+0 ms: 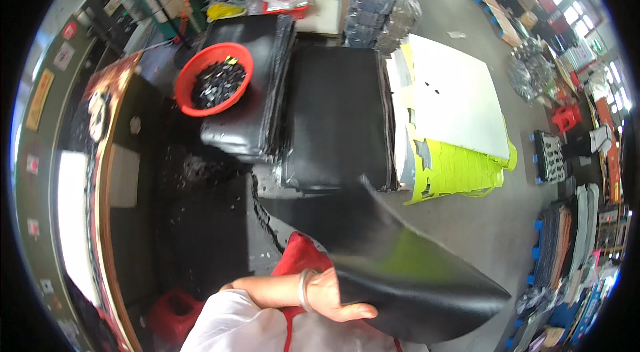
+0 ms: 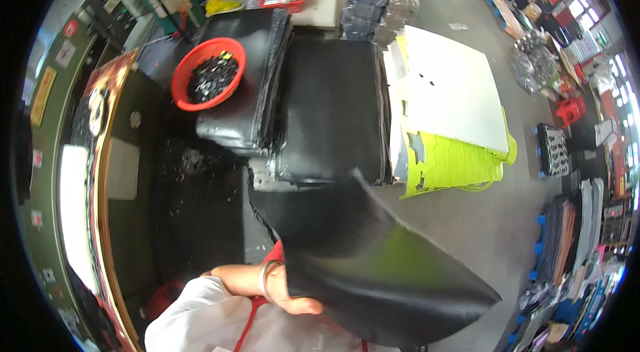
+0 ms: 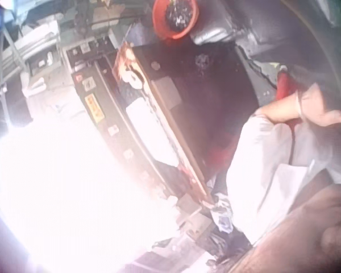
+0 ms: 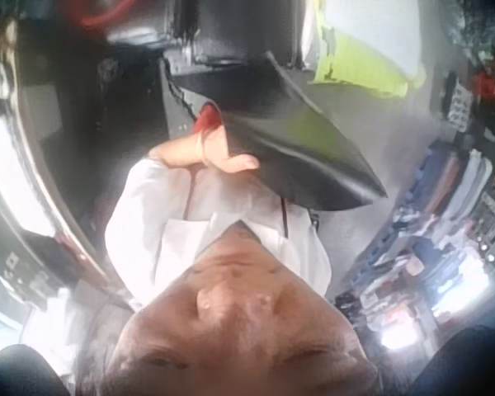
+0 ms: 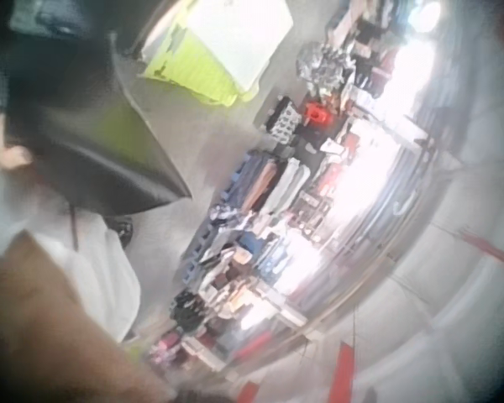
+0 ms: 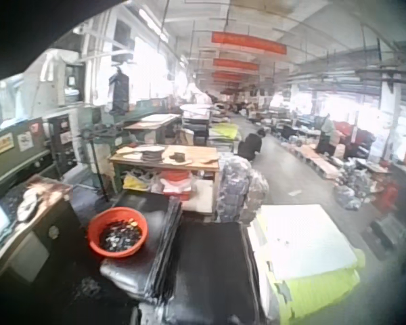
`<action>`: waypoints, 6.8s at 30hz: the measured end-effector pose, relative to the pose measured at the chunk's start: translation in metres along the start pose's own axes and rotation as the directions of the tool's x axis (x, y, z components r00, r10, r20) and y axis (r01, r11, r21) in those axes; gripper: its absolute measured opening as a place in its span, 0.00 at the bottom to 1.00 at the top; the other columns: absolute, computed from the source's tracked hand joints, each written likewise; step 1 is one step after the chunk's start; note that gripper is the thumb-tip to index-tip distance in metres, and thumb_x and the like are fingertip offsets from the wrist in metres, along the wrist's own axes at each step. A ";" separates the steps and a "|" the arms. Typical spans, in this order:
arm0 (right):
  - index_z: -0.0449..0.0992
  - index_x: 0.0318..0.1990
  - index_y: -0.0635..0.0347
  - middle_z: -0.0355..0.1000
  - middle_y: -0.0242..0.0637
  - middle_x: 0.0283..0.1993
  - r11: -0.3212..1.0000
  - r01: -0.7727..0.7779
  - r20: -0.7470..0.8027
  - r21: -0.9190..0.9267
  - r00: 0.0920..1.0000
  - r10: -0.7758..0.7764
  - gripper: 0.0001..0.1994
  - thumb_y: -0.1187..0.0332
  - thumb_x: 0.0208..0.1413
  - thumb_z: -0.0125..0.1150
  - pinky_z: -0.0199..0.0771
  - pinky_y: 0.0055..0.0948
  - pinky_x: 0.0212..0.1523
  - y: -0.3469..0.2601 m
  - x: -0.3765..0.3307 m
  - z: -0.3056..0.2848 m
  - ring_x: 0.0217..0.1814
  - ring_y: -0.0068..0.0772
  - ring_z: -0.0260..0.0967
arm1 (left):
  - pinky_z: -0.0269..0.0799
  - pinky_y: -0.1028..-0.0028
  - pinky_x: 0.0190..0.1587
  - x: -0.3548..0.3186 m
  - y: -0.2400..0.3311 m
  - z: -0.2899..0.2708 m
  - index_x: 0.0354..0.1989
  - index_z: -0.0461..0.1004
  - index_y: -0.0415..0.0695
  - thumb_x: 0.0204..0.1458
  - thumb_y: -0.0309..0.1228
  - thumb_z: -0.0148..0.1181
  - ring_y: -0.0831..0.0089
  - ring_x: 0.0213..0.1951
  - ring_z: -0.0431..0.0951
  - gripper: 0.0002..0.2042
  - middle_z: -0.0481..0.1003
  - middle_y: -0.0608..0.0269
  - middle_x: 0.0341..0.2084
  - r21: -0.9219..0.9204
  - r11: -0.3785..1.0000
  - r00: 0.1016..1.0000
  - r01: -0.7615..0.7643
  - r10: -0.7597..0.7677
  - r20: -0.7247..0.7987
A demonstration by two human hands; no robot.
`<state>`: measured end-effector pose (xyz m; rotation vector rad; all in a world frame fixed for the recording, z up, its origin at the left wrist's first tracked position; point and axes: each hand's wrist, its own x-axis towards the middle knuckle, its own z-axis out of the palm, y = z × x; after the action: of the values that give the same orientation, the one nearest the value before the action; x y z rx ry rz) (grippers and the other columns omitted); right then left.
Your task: The person uses a die-cutting press to cut black rubber sheets into shoe insole shapes. They place a white template on the sheet, press the machine, remove the cut pieces, and repeat the cycle. The cut insoles are stacked on the table, and the person also handles a plastic bag and a roll of rubber material.
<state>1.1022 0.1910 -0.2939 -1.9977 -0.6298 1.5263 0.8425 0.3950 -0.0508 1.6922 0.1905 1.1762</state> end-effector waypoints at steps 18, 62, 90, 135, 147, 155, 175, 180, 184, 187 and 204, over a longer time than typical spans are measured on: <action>0.70 0.56 0.70 0.72 0.46 0.52 0.755 0.616 0.293 0.224 0.696 -0.655 0.24 0.58 0.62 0.56 0.72 0.39 0.51 -0.250 0.007 0.294 0.50 0.39 0.71 | 0.68 0.62 0.35 -0.203 0.291 -0.121 0.32 0.71 0.35 0.61 0.39 0.45 0.59 0.29 0.72 0.17 0.73 0.53 0.27 0.883 0.466 0.698 0.061 0.612 -0.371; 0.63 0.63 0.59 0.49 0.70 0.63 -0.335 0.848 0.732 -0.410 0.088 -0.675 0.43 0.56 0.37 0.74 0.50 0.55 0.66 -0.475 -0.123 0.910 0.67 0.71 0.45 | 0.32 0.36 0.65 -0.583 0.406 -0.416 0.70 0.49 0.45 0.58 0.41 0.50 0.48 0.72 0.38 0.33 0.43 0.43 0.70 -0.630 -0.461 -0.481 0.625 0.409 -0.776; 0.53 0.67 0.64 0.44 0.60 0.71 0.646 -0.756 0.984 0.106 0.172 0.041 0.41 0.45 0.52 0.54 0.27 0.67 0.71 -0.496 -0.158 0.900 0.72 0.76 0.33 | 0.54 0.55 0.64 -0.712 0.478 -0.533 0.59 0.70 0.54 0.59 0.43 0.50 0.59 0.63 0.62 0.20 0.65 0.56 0.60 -0.494 -0.244 -0.266 0.834 0.607 -0.749; 0.73 0.23 0.64 0.71 0.46 0.22 -0.355 0.783 0.782 0.510 -0.594 -0.189 0.07 0.71 0.46 0.63 0.72 0.42 0.25 -0.200 -0.486 1.114 0.21 0.51 0.70 | 0.38 0.45 0.68 -0.700 0.491 -0.417 0.59 0.67 0.42 0.54 0.28 0.53 0.61 0.67 0.58 0.22 0.65 0.54 0.61 -0.665 -0.168 -0.374 0.728 0.715 -0.591; 0.68 0.59 0.65 0.77 0.37 0.37 0.069 0.965 0.966 0.254 -0.257 0.030 0.30 0.66 0.48 0.71 0.75 0.25 0.34 -0.321 -0.402 1.057 0.38 0.25 0.75 | 0.62 0.63 0.53 -0.720 0.523 -0.432 0.47 0.74 0.42 0.51 0.22 0.55 0.61 0.41 0.74 0.13 0.74 0.58 0.35 -0.501 -0.032 -0.234 0.865 0.857 -0.459; 0.35 0.70 0.74 0.38 0.63 0.72 -0.282 0.877 0.535 0.390 -0.464 -0.706 0.39 0.53 0.66 0.43 0.33 0.46 0.72 -0.392 -0.413 1.192 0.76 0.56 0.35 | 0.59 0.66 0.37 -0.671 0.503 -0.381 0.36 0.78 0.46 0.47 0.30 0.63 0.68 0.26 0.70 0.07 0.69 0.68 0.18 -0.556 -0.169 -0.281 0.814 0.723 -0.631; 0.80 0.40 0.64 0.75 0.43 0.30 -0.207 0.793 0.788 0.573 -0.603 -0.125 0.10 0.68 0.53 0.64 0.70 0.38 0.41 -0.287 -0.350 1.072 0.36 0.42 0.72 | 0.63 0.64 0.31 -0.704 0.482 -0.396 0.22 0.77 0.45 0.46 0.30 0.63 0.59 0.25 0.70 0.05 0.70 0.61 0.17 -0.515 -0.119 -0.258 0.849 0.757 -0.600; 0.80 0.32 0.63 0.75 0.44 0.29 -0.041 0.905 0.900 0.422 -0.424 -0.099 0.04 0.74 0.53 0.60 0.69 0.38 0.38 -0.291 -0.324 1.044 0.33 0.46 0.69 | 0.60 0.63 0.35 -0.686 0.464 -0.376 0.18 0.74 0.43 0.45 0.30 0.64 0.59 0.29 0.70 0.08 0.70 0.60 0.20 -0.485 -0.053 -0.305 0.873 0.716 -0.627; 0.80 0.31 0.63 0.76 0.42 0.29 0.003 0.937 0.936 0.351 -0.351 -0.014 0.04 0.77 0.52 0.59 0.71 0.35 0.38 -0.301 -0.333 1.024 0.35 0.42 0.72 | 0.62 0.62 0.34 -0.657 0.453 -0.349 0.18 0.75 0.43 0.45 0.30 0.65 0.59 0.29 0.71 0.08 0.70 0.60 0.19 -0.506 -0.022 -0.350 0.862 0.697 -0.626; 0.80 0.32 0.63 0.77 0.41 0.30 0.063 0.956 0.948 0.288 -0.275 -0.159 0.04 0.77 0.51 0.60 0.72 0.30 0.43 -0.303 -0.362 1.037 0.39 0.37 0.74 | 0.66 0.61 0.33 -0.634 0.457 -0.328 0.21 0.78 0.43 0.47 0.31 0.64 0.57 0.28 0.73 0.07 0.73 0.58 0.20 -0.521 0.060 -0.462 0.852 0.554 -0.692; 0.51 0.67 0.58 0.62 0.50 0.59 0.739 0.667 0.925 0.099 -0.335 0.178 0.51 0.79 0.31 0.73 0.70 0.39 0.56 -0.227 -0.460 0.979 0.59 0.42 0.65 | 0.62 0.69 0.34 -0.624 0.443 -0.317 0.51 0.73 0.39 0.49 0.24 0.53 0.68 0.31 0.69 0.18 0.66 0.64 0.26 -0.615 -0.259 -0.319 0.745 0.671 -0.669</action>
<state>0.0314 0.1933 -0.0196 0.1616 -2.2389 2.5005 0.1086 0.0107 -0.0763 0.0513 -2.7638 -0.3467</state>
